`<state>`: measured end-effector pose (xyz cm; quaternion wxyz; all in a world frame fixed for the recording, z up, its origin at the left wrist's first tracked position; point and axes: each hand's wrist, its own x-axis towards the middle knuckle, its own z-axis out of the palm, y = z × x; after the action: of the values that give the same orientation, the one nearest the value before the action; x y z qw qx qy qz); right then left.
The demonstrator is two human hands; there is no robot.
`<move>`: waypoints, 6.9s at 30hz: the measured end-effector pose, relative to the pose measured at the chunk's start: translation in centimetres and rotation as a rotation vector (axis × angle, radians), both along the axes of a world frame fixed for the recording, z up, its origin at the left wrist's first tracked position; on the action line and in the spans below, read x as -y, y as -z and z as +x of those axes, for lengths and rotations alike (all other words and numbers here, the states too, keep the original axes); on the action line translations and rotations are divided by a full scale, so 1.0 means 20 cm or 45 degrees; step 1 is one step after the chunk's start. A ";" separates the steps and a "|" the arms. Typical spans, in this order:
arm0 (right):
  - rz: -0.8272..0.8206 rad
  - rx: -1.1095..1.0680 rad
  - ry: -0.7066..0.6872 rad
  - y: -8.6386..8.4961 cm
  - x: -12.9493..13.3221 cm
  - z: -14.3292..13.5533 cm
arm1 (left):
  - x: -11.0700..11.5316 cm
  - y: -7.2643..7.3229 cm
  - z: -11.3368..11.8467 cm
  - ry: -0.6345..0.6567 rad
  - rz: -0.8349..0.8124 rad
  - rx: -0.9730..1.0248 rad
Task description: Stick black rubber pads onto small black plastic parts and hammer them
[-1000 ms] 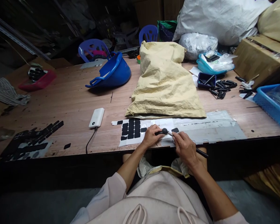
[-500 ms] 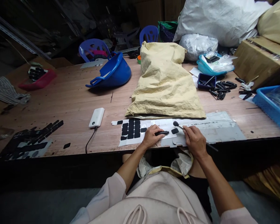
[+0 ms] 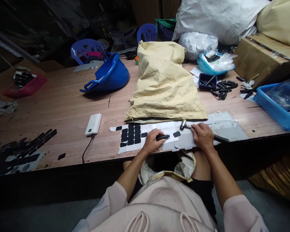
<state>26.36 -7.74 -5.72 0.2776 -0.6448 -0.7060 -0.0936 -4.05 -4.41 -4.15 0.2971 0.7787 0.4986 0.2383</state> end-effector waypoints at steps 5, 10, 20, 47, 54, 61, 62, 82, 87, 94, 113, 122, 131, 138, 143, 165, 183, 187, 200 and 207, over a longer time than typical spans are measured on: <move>0.011 -0.010 -0.003 0.00 0.00 0.00 | 0.00 -0.01 0.00 -0.001 0.023 0.034; 0.038 -0.013 0.009 0.00 0.00 -0.01 | 0.14 -0.04 -0.02 0.097 0.204 0.157; 0.095 0.036 0.013 0.00 0.00 -0.02 | 0.56 0.15 -0.09 0.283 -0.213 -0.340; 0.037 -0.081 -0.041 -0.01 0.03 -0.03 | -0.50 -0.30 0.33 0.228 0.532 -0.508; 0.058 -0.081 -0.055 -0.01 0.03 -0.04 | -0.52 -0.35 0.36 -0.383 0.316 -0.697; 0.008 -0.089 -0.024 -0.01 0.03 -0.04 | -0.58 -0.43 0.43 -0.224 0.140 -0.581; 0.000 -0.092 -0.024 -0.01 0.03 -0.04 | -0.58 -0.42 0.43 -0.158 0.156 -0.579; 0.032 -0.093 -0.021 0.00 0.03 -0.04 | -0.20 -0.18 0.12 0.092 0.095 -0.243; 0.057 -0.088 -0.037 0.00 0.03 -0.03 | -0.10 -0.05 0.04 0.076 -0.043 -0.020; 0.058 -0.102 -0.068 0.01 0.01 0.00 | -0.10 0.00 0.05 0.048 -0.011 0.014; 0.004 -0.584 -0.287 -0.12 0.22 -0.44 | -0.11 0.02 0.05 0.081 -0.021 -0.032; -0.020 -0.314 -0.260 -0.10 0.21 -0.44 | -0.11 0.03 0.05 0.089 0.017 -0.022; 0.027 -0.331 -0.227 -0.09 0.22 -0.39 | -0.11 0.05 0.05 0.072 0.040 0.012; 0.127 -0.247 -0.102 -0.08 0.13 -0.20 | -0.11 0.06 0.05 0.068 0.039 0.033; 0.112 0.021 -0.094 -0.04 0.01 0.04 | -0.10 0.04 0.06 0.055 0.034 0.030; 0.047 -0.016 -0.030 -0.02 0.00 0.04 | 0.48 0.12 -0.05 0.355 0.384 0.096; 0.045 -0.016 -0.014 0.00 0.00 0.04 | -0.02 -0.10 -0.13 -0.329 0.169 -0.049; 0.064 -0.013 -0.016 0.00 0.00 0.04 | -0.34 -0.10 -0.18 -0.637 0.250 -0.289; 0.050 -0.021 -0.015 -0.01 0.00 0.03 | -0.44 -0.20 -0.18 -0.469 0.147 -0.450; 0.024 -0.049 -0.007 -0.01 0.01 0.03 | -0.12 -0.14 0.05 0.142 0.177 -0.214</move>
<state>26.94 -7.85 -5.44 0.2974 -0.6418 -0.7015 -0.0870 -3.06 -2.07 -1.32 0.2124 0.8411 0.4599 0.1894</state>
